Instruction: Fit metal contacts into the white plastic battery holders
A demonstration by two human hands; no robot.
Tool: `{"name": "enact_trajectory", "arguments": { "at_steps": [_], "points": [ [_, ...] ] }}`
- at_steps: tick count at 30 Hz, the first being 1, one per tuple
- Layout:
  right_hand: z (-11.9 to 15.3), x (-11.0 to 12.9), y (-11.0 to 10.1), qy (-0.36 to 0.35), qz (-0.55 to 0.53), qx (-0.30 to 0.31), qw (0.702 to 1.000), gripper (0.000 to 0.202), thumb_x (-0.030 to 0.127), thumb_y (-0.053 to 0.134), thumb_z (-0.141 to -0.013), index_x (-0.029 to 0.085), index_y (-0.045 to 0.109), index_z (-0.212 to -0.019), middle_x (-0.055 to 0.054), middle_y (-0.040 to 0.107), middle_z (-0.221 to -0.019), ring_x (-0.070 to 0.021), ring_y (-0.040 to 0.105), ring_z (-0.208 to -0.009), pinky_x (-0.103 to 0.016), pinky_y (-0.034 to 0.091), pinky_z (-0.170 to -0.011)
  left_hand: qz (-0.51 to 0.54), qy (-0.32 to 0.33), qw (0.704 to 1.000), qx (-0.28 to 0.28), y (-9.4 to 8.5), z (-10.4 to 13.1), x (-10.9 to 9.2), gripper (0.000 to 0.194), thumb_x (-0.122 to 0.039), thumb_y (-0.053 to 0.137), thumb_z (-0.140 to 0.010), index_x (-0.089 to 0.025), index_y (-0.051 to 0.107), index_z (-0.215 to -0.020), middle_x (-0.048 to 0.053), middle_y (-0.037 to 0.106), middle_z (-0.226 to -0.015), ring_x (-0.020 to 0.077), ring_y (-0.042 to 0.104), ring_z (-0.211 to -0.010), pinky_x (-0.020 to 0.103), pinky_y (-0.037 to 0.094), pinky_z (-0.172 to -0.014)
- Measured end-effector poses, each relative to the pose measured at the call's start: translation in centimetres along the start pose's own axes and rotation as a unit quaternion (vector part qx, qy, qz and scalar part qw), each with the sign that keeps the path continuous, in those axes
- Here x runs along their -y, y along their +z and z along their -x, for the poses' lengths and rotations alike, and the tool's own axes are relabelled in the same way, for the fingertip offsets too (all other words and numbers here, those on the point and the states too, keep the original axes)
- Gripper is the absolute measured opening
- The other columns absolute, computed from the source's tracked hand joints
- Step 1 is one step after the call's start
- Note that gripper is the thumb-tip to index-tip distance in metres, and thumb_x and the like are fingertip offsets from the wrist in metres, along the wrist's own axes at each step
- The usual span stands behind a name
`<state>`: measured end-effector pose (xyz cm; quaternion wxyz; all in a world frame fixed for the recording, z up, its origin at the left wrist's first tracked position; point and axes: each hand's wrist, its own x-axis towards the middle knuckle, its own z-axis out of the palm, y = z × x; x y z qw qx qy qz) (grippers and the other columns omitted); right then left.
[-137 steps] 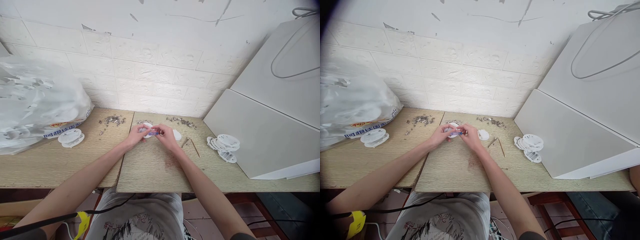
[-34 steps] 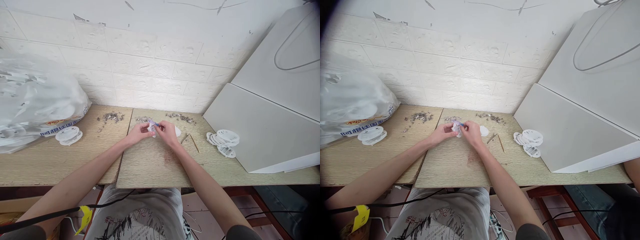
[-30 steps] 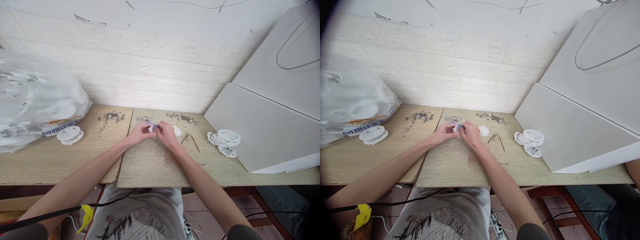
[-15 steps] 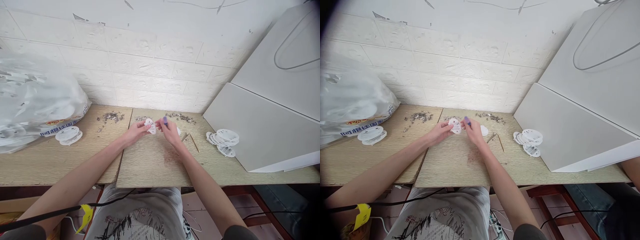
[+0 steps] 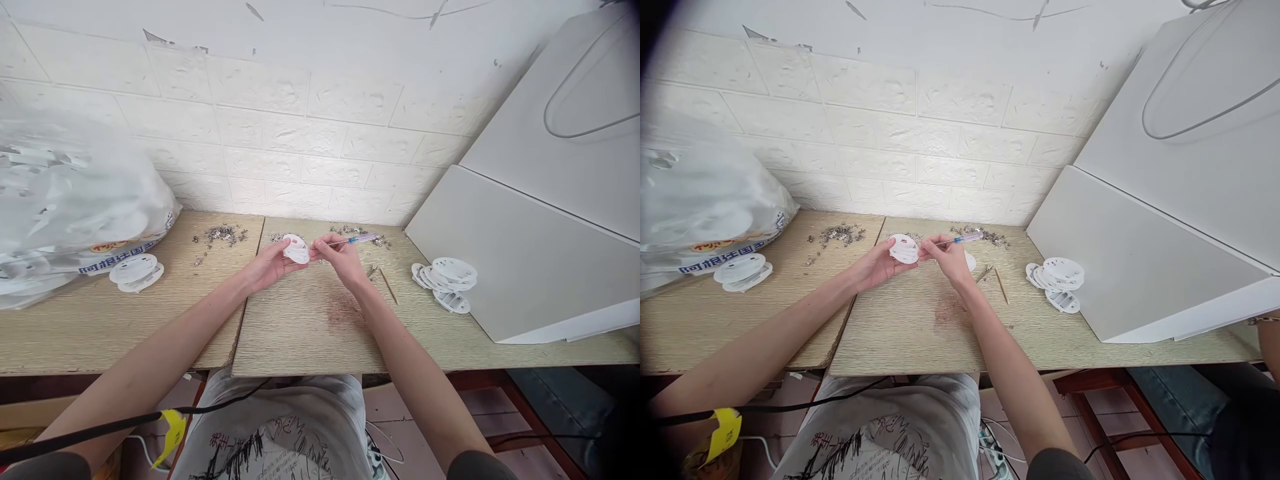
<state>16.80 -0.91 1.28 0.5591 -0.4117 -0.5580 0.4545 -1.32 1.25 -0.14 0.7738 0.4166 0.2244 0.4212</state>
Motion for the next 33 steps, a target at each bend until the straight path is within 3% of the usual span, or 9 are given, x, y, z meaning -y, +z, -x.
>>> {"name": "enact_trajectory", "arguments": {
  "at_steps": [4, 7, 12, 17, 20, 23, 28, 33],
  "points": [
    [0.2, 0.3, -0.2, 0.018, 0.018, -0.004, 1.000, 0.031, 0.046, 0.078, -0.063, 0.020, 0.068, -0.075, -0.005, 0.071, -0.080, -0.0191, 0.067, -0.078, -0.035, 0.054, -0.079, 0.000, -0.007, 1.000, -0.009, 0.1, 0.1, -0.2, 0.028, -0.035, 0.058, -0.087, -0.015, 0.065, -0.105, 0.011, 0.066, -0.117, 0.0212, 0.062, -0.106, 0.039, 0.049, -0.098],
    [0.3, 0.3, -0.3, 0.023, 0.039, -0.007, 0.999, 0.033, 0.053, 0.069, -0.071, 0.020, 0.069, -0.074, -0.006, 0.070, -0.079, -0.0173, 0.066, -0.075, -0.032, 0.052, -0.075, -0.005, -0.017, 1.000, -0.019, 0.3, 0.2, -0.3, 0.026, -0.033, 0.060, -0.085, -0.014, 0.065, -0.104, 0.011, 0.067, -0.112, 0.0206, 0.063, -0.103, 0.040, 0.050, -0.097],
    [-0.1, -0.4, -1.1, 0.023, 0.211, -0.037, 0.977, 0.044, 0.056, 0.050, -0.084, 0.019, 0.070, -0.070, -0.002, 0.061, -0.060, -0.0142, 0.056, -0.060, -0.028, 0.043, -0.060, -0.016, -0.037, 0.999, -0.032, 0.2, 0.1, -0.1, 0.022, -0.029, 0.065, -0.082, -0.015, 0.066, -0.098, 0.010, 0.069, -0.101, 0.0207, 0.065, -0.097, 0.041, 0.051, -0.094],
    [-0.5, -1.1, -2.1, 0.026, 0.317, -0.063, 0.946, 0.017, 0.034, 0.064, -0.072, 0.018, 0.067, -0.066, -0.003, 0.066, -0.068, -0.0151, 0.056, -0.064, -0.028, 0.040, -0.061, -0.028, -0.053, 0.997, -0.039, 0.0, 0.0, 0.0, 0.023, -0.029, 0.067, -0.080, -0.014, 0.067, -0.097, 0.011, 0.069, -0.102, 0.0207, 0.065, -0.095, 0.041, 0.053, -0.092],
    [-0.4, -0.8, -2.0, 0.053, 0.292, -0.044, 0.954, 0.016, 0.033, 0.067, -0.069, 0.018, 0.067, -0.072, -0.001, 0.064, -0.065, -0.0124, 0.051, -0.055, -0.026, 0.038, -0.054, -0.035, -0.062, 0.997, -0.041, -0.1, -0.1, 0.0, 0.025, -0.029, 0.068, -0.079, -0.013, 0.067, -0.098, 0.012, 0.069, -0.102, 0.0209, 0.065, -0.094, 0.040, 0.054, -0.091],
    [-0.2, -0.2, -1.6, 0.045, 0.225, -0.037, 0.973, 0.026, 0.044, 0.064, -0.074, 0.017, 0.064, -0.075, -0.003, 0.065, -0.063, -0.0108, 0.047, -0.049, -0.026, 0.037, -0.050, -0.037, -0.064, 0.996, -0.041, 0.0, -0.1, 0.0, 0.025, -0.029, 0.068, -0.079, -0.013, 0.067, -0.098, 0.012, 0.069, -0.101, 0.0209, 0.066, -0.093, 0.040, 0.053, -0.091],
    [-0.3, 0.5, -1.4, -0.014, 0.091, -0.087, 0.992, 0.052, 0.068, 0.044, -0.082, 0.018, 0.060, -0.080, -0.007, 0.067, -0.069, -0.0122, 0.051, -0.049, -0.025, 0.037, -0.046, -0.031, -0.064, 0.997, -0.044, 0.1, 0.0, 0.0, 0.024, -0.031, 0.065, -0.081, -0.014, 0.066, -0.098, 0.011, 0.070, -0.101, 0.0207, 0.066, -0.092, 0.041, 0.052, -0.093],
    [-0.2, 1.1, -1.7, -0.021, 0.041, -0.132, 0.990, 0.059, 0.066, 0.032, -0.088, 0.018, 0.055, -0.063, -0.004, 0.059, -0.063, -0.0098, 0.047, -0.049, -0.023, 0.034, -0.044, -0.025, -0.066, 0.996, -0.046, 0.1, 0.0, 0.0, 0.023, -0.032, 0.064, -0.082, -0.015, 0.065, -0.098, 0.010, 0.070, -0.097, 0.0203, 0.066, -0.091, 0.041, 0.051, -0.094]
  ]
}}
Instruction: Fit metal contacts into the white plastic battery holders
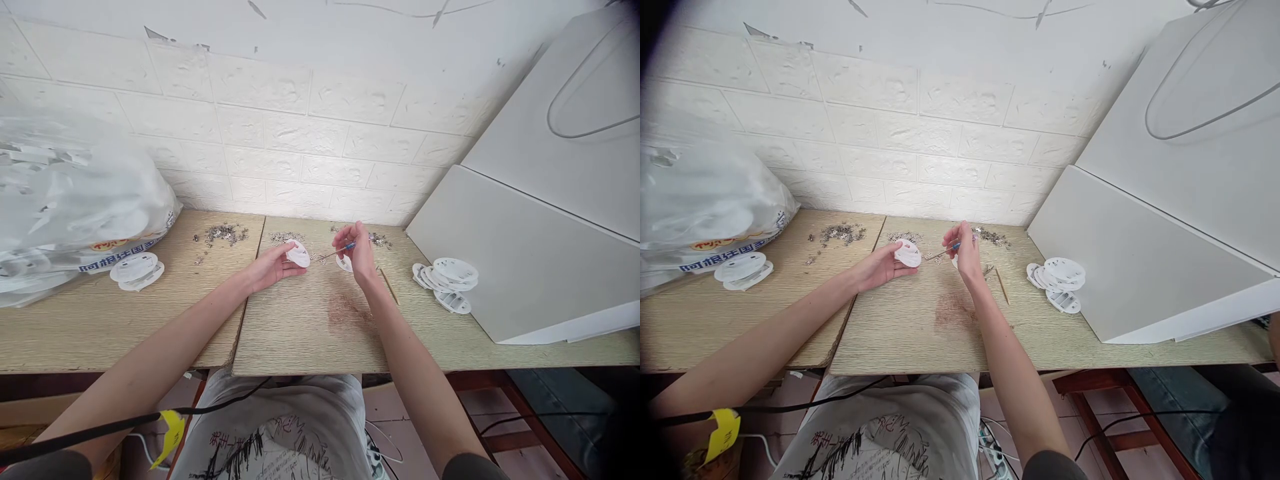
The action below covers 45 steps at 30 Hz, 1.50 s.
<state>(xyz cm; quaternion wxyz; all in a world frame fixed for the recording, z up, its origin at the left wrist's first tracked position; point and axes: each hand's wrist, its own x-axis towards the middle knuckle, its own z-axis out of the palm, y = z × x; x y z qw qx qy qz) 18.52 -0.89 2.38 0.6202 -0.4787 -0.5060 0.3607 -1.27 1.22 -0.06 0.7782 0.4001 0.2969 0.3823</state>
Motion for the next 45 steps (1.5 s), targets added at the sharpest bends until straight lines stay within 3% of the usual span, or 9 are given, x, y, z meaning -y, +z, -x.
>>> {"name": "enact_trajectory", "arguments": {
  "at_steps": [6, 12, 18, 23, 29, 33, 37, 41, 45],
  "points": [
    [0.2, 0.5, 0.2, -0.001, 0.000, -0.079, 0.997, 0.055, 0.051, 0.051, -0.086, 0.019, 0.039, -0.043, 0.003, 0.038, -0.043, -0.0061, 0.030, -0.039, -0.024, 0.022, -0.040, 0.002, -0.004, 1.000, -0.002, 0.1, 0.1, 0.0, 0.021, -0.030, 0.061, -0.085, -0.014, 0.065, -0.098, 0.011, 0.070, -0.097, 0.0208, 0.066, -0.091, 0.041, 0.052, -0.092],
    [-0.1, -0.2, 0.4, -0.017, -0.061, -0.120, 0.991, 0.047, 0.053, 0.070, -0.071, 0.019, 0.042, -0.053, 0.003, 0.052, -0.052, -0.0048, 0.033, -0.039, -0.022, 0.023, -0.039, 0.014, -0.021, 1.000, -0.010, 0.7, 0.2, 0.3, 0.020, -0.028, 0.057, -0.087, -0.012, 0.065, -0.095, 0.012, 0.070, -0.096, 0.0208, 0.066, -0.090, 0.036, 0.053, -0.084],
    [-0.4, -0.3, 0.7, -0.022, -0.122, -0.025, 0.992, 0.053, 0.060, 0.041, -0.087, 0.017, 0.057, -0.060, -0.010, 0.066, -0.080, -0.0124, 0.059, -0.062, -0.027, 0.046, -0.058, 0.022, -0.021, 0.999, -0.035, 0.6, -0.1, 0.2, 0.028, -0.035, 0.051, -0.090, -0.011, 0.064, -0.095, 0.014, 0.070, -0.097, 0.0203, 0.066, -0.082, 0.032, 0.054, -0.073],
    [-0.4, -1.0, 0.6, 0.050, -0.079, 0.026, 0.995, 0.018, 0.034, 0.062, -0.078, 0.017, 0.064, -0.077, -0.007, 0.067, -0.089, -0.0132, 0.064, -0.071, -0.028, 0.050, -0.068, 0.026, -0.016, 0.999, -0.038, 0.2, -0.3, 0.0, 0.033, -0.037, 0.048, -0.090, -0.010, 0.064, -0.097, 0.016, 0.070, -0.097, 0.0191, 0.066, -0.076, 0.029, 0.053, -0.068],
    [-0.2, -1.3, 0.0, 0.090, -0.062, 0.071, 0.991, 0.041, 0.018, 0.075, -0.065, 0.017, 0.062, -0.104, -0.012, 0.063, -0.120, -0.0183, 0.068, -0.093, -0.032, 0.051, -0.086, 0.026, -0.013, 0.999, -0.042, 0.1, -0.2, -0.1, 0.032, -0.037, 0.047, -0.090, -0.011, 0.064, -0.097, 0.016, 0.070, -0.096, 0.0198, 0.066, -0.079, 0.030, 0.053, -0.070],
    [-0.1, -1.0, 0.0, 0.107, -0.092, 0.156, 0.978, 0.037, 0.025, 0.076, -0.066, 0.017, 0.064, -0.100, -0.011, 0.069, -0.107, -0.0188, 0.068, -0.089, -0.035, 0.051, -0.088, 0.016, -0.003, 0.999, -0.039, -0.1, -0.2, -0.4, 0.034, -0.040, 0.045, -0.091, -0.011, 0.064, -0.097, 0.014, 0.070, -0.094, 0.0189, 0.066, -0.077, 0.029, 0.052, -0.069],
    [0.2, -1.4, 0.3, 0.095, -0.075, 0.184, 0.976, 0.039, 0.033, 0.070, -0.075, 0.022, 0.056, -0.110, -0.006, 0.071, -0.094, -0.0154, 0.066, -0.075, -0.031, 0.053, -0.070, -0.014, 0.040, 0.997, -0.058, -0.4, -0.3, -0.7, 0.037, -0.040, 0.040, -0.093, -0.012, 0.063, -0.096, 0.013, 0.068, -0.096, 0.0184, 0.065, -0.078, 0.026, 0.050, -0.059],
    [0.7, -2.3, 0.1, 0.061, 0.070, 0.215, 0.972, 0.038, 0.038, 0.052, -0.087, 0.024, 0.051, -0.122, 0.001, 0.064, -0.072, -0.0094, 0.046, -0.048, -0.024, 0.037, -0.047, -0.080, 0.086, 0.990, -0.083, -1.1, -0.8, -0.5, 0.038, -0.042, 0.039, -0.092, -0.012, 0.062, -0.091, 0.012, 0.067, -0.092, 0.0177, 0.063, -0.070, 0.024, 0.043, -0.048],
    [1.3, -2.9, -0.6, -0.009, 0.221, 0.190, 0.957, 0.037, 0.041, 0.043, -0.090, 0.019, 0.064, -0.110, 0.002, 0.053, -0.064, -0.0126, 0.045, -0.056, -0.026, 0.037, -0.056, -0.147, 0.100, 0.980, -0.085, -1.8, -1.4, -0.2, 0.042, -0.049, 0.042, -0.089, -0.012, 0.063, -0.083, 0.010, 0.066, -0.079, 0.0162, 0.058, -0.062, 0.023, 0.041, -0.044]
  ]
}}
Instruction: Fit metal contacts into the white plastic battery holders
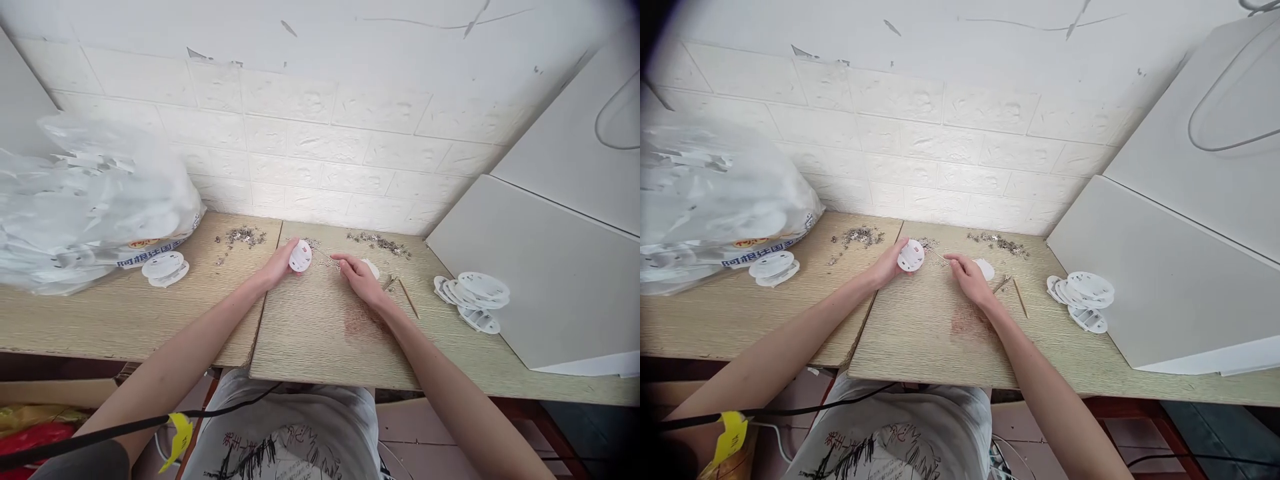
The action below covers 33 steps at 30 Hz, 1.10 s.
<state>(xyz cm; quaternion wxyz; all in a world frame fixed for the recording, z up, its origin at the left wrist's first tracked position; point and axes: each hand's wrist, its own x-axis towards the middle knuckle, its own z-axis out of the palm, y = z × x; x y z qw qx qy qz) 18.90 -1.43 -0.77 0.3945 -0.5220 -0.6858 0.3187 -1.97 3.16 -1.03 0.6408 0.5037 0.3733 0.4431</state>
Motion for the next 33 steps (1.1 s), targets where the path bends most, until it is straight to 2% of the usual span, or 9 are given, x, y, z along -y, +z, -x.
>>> {"name": "enact_trajectory", "arguments": {
  "at_steps": [3, 6, 10, 16, 24, 33],
  "points": [
    [0.34, 0.00, 0.07, -0.009, 0.047, -0.007, 0.999, 0.040, 0.046, 0.042, -0.090, 0.018, 0.071, -0.092, -0.001, 0.058, -0.068, -0.0164, 0.053, -0.068, -0.028, 0.040, -0.065, -0.016, 0.007, 1.000, 0.001, -0.05, -0.01, 0.15, 0.042, -0.051, 0.045, -0.088, -0.013, 0.062, -0.079, 0.008, 0.064, -0.073, 0.0156, 0.057, -0.059, 0.023, 0.040, -0.043],
    [0.48, 0.17, 0.39, -0.021, 0.059, 0.002, 0.998, 0.037, 0.043, 0.045, -0.088, 0.018, 0.072, -0.085, -0.003, 0.066, -0.077, -0.0181, 0.056, -0.075, -0.028, 0.040, -0.069, -0.014, 0.008, 1.000, -0.018, -0.02, 0.09, 0.17, 0.040, -0.051, 0.048, -0.087, -0.015, 0.062, -0.079, 0.006, 0.063, -0.067, 0.0150, 0.056, -0.056, 0.023, 0.038, -0.043],
    [0.63, 0.33, 0.68, -0.024, 0.082, 0.001, 0.996, 0.036, 0.041, 0.044, -0.088, 0.017, 0.071, -0.081, -0.003, 0.064, -0.071, -0.0164, 0.053, -0.067, -0.027, 0.037, -0.064, -0.050, 0.018, 0.998, -0.019, -0.25, -0.05, 0.50, 0.041, -0.052, 0.046, -0.088, -0.015, 0.063, -0.079, 0.006, 0.062, -0.064, 0.0159, 0.055, -0.057, 0.024, 0.038, -0.045],
    [0.84, 0.25, 0.50, -0.024, 0.129, 0.002, 0.991, 0.038, 0.041, 0.043, -0.088, 0.018, 0.069, -0.074, 0.002, 0.049, -0.053, -0.0128, 0.040, -0.052, -0.026, 0.029, -0.055, -0.110, 0.038, 0.993, -0.031, -0.61, -0.20, 0.81, 0.045, -0.052, 0.043, -0.089, -0.016, 0.064, -0.076, 0.006, 0.063, -0.065, 0.0166, 0.053, -0.056, 0.026, 0.041, -0.050],
    [0.81, 0.22, 0.57, -0.027, 0.148, -0.004, 0.989, 0.035, 0.037, 0.043, -0.088, 0.017, 0.069, -0.074, -0.001, 0.060, -0.061, -0.0139, 0.046, -0.056, -0.027, 0.031, -0.058, -0.125, 0.048, 0.990, -0.033, -0.42, -0.05, 0.57, 0.043, -0.050, 0.043, -0.090, -0.016, 0.064, -0.074, 0.005, 0.060, -0.061, 0.0159, 0.052, -0.054, 0.026, 0.039, -0.050],
    [0.80, 0.45, 0.14, -0.001, 0.126, 0.003, 0.992, 0.042, 0.043, 0.040, -0.088, 0.018, 0.064, -0.065, 0.003, 0.038, -0.050, -0.0121, 0.037, -0.050, -0.026, 0.028, -0.053, -0.125, 0.054, 0.990, -0.032, -0.16, 0.31, 0.37, 0.043, -0.050, 0.046, -0.089, -0.015, 0.064, -0.072, 0.004, 0.059, -0.058, 0.0149, 0.051, -0.051, 0.026, 0.038, -0.050]
  ]
}}
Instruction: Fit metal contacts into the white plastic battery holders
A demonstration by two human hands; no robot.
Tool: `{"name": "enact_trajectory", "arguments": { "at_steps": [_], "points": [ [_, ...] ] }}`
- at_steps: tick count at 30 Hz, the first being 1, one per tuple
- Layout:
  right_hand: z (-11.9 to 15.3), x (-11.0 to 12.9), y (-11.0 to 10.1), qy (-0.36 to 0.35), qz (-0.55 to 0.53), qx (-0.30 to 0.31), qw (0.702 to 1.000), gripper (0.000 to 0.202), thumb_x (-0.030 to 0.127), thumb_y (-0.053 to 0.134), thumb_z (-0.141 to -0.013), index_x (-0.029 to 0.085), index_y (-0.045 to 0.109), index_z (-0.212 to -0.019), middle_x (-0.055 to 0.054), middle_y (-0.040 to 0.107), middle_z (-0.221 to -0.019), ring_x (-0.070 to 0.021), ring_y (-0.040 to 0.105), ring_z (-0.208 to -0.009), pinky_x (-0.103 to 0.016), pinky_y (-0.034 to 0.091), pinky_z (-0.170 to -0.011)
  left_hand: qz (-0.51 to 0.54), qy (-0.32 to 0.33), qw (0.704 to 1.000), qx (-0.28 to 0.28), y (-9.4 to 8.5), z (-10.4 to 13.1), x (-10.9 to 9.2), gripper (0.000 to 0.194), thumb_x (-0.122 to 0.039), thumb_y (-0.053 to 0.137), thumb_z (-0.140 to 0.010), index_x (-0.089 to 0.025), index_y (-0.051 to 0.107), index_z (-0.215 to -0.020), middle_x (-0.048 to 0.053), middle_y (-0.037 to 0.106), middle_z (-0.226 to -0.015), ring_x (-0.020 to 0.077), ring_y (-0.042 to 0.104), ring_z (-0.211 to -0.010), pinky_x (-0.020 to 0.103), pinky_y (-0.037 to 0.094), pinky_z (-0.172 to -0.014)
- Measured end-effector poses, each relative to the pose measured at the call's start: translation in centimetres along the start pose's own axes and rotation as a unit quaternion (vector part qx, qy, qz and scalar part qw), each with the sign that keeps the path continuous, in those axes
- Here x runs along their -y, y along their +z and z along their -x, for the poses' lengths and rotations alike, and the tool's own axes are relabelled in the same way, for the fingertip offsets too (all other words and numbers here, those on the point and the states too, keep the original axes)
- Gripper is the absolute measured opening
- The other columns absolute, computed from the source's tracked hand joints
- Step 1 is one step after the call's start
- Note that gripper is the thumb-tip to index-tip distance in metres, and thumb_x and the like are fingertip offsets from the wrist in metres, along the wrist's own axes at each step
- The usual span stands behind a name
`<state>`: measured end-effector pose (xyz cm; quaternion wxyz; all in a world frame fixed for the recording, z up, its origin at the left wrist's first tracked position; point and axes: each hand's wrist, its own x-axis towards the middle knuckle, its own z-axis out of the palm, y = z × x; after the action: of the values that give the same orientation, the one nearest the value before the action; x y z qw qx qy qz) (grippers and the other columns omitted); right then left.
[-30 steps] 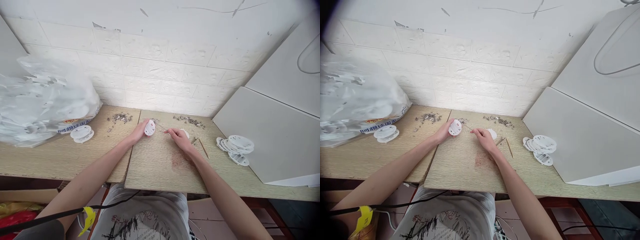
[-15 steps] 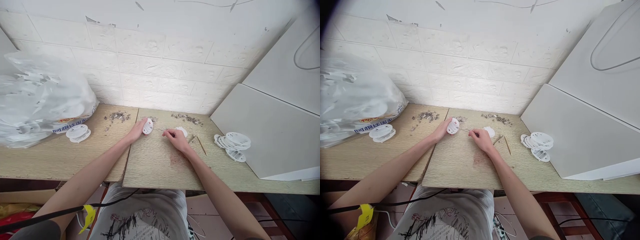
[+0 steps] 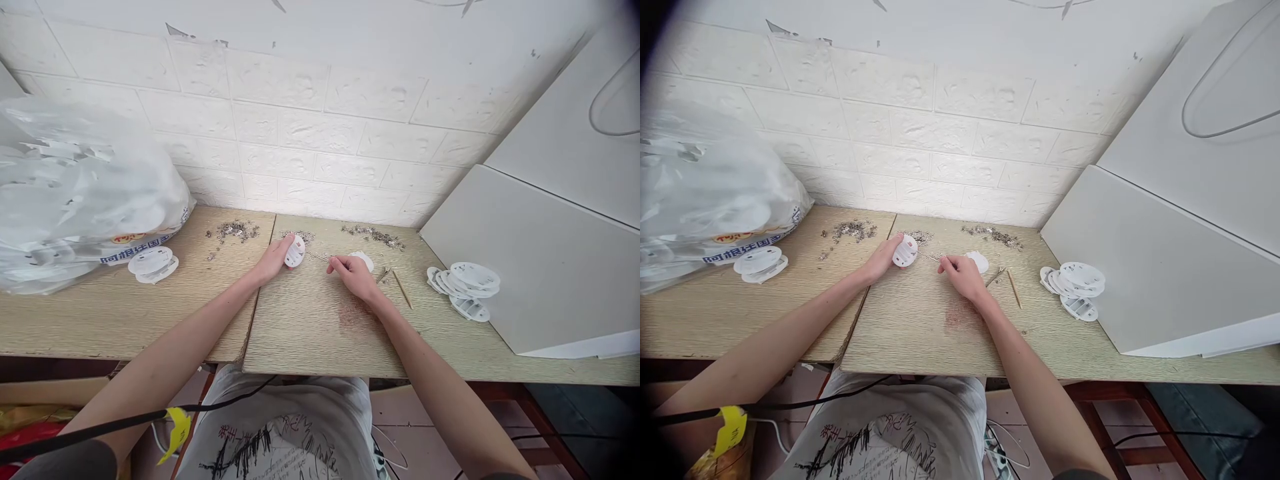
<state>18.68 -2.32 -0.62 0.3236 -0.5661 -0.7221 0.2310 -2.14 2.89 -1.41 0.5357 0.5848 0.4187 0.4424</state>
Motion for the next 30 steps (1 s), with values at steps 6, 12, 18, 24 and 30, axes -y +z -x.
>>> {"name": "enact_trajectory", "arguments": {
  "at_steps": [6, 12, 18, 24, 30],
  "points": [
    [0.3, 0.2, -1.2, 0.034, -0.080, 0.082, 0.993, 0.040, 0.051, 0.040, -0.088, 0.019, 0.059, -0.073, 0.006, 0.026, -0.052, -0.0094, 0.027, -0.045, -0.024, 0.021, -0.045, -0.008, 0.007, 1.000, 0.004, 0.1, 0.3, -0.4, 0.041, -0.048, 0.048, -0.088, -0.015, 0.062, -0.070, 0.004, 0.058, -0.060, 0.0141, 0.051, -0.053, 0.026, 0.038, -0.052],
    [0.3, 0.2, -1.4, 0.010, -0.071, 0.103, 0.992, 0.034, 0.046, 0.043, -0.089, 0.019, 0.059, -0.077, 0.004, 0.042, -0.057, -0.0105, 0.035, -0.049, -0.024, 0.029, -0.049, -0.016, 0.006, 1.000, -0.008, 0.2, 0.6, -0.8, 0.034, -0.042, 0.051, -0.088, -0.015, 0.061, -0.070, 0.003, 0.058, -0.060, 0.0143, 0.051, -0.054, 0.025, 0.037, -0.051],
    [0.1, -0.1, -0.7, -0.041, 0.031, 0.031, 0.998, 0.030, 0.030, 0.038, -0.093, 0.020, 0.066, -0.089, -0.006, 0.070, -0.092, -0.0200, 0.059, -0.083, -0.030, 0.039, -0.072, -0.012, 0.006, 1.000, -0.009, 0.4, 0.8, -1.0, 0.033, -0.042, 0.053, -0.087, -0.015, 0.061, -0.070, 0.002, 0.056, -0.059, 0.0142, 0.050, -0.053, 0.025, 0.037, -0.050],
    [0.0, -0.3, 0.2, -0.065, 0.082, 0.023, 0.994, 0.029, 0.032, 0.040, -0.094, 0.021, 0.067, -0.089, -0.006, 0.072, -0.090, -0.0212, 0.062, -0.079, -0.030, 0.038, -0.068, -0.032, 0.025, 0.999, -0.008, 0.3, 0.6, -0.4, 0.047, -0.053, 0.043, -0.090, -0.017, 0.057, -0.063, 0.003, 0.055, -0.052, 0.0145, 0.049, -0.049, 0.027, 0.037, -0.052],
    [-0.1, -0.6, 0.5, -0.090, 0.096, 0.021, 0.991, 0.031, 0.033, 0.039, -0.095, 0.022, 0.067, -0.086, -0.006, 0.071, -0.089, -0.0216, 0.062, -0.078, -0.031, 0.038, -0.068, -0.083, 0.027, 0.996, -0.008, 0.2, 0.3, 0.1, 0.057, -0.057, 0.030, -0.092, -0.018, 0.057, -0.061, 0.005, 0.056, -0.049, 0.0168, 0.052, -0.050, 0.027, 0.038, -0.053]
  ]
}}
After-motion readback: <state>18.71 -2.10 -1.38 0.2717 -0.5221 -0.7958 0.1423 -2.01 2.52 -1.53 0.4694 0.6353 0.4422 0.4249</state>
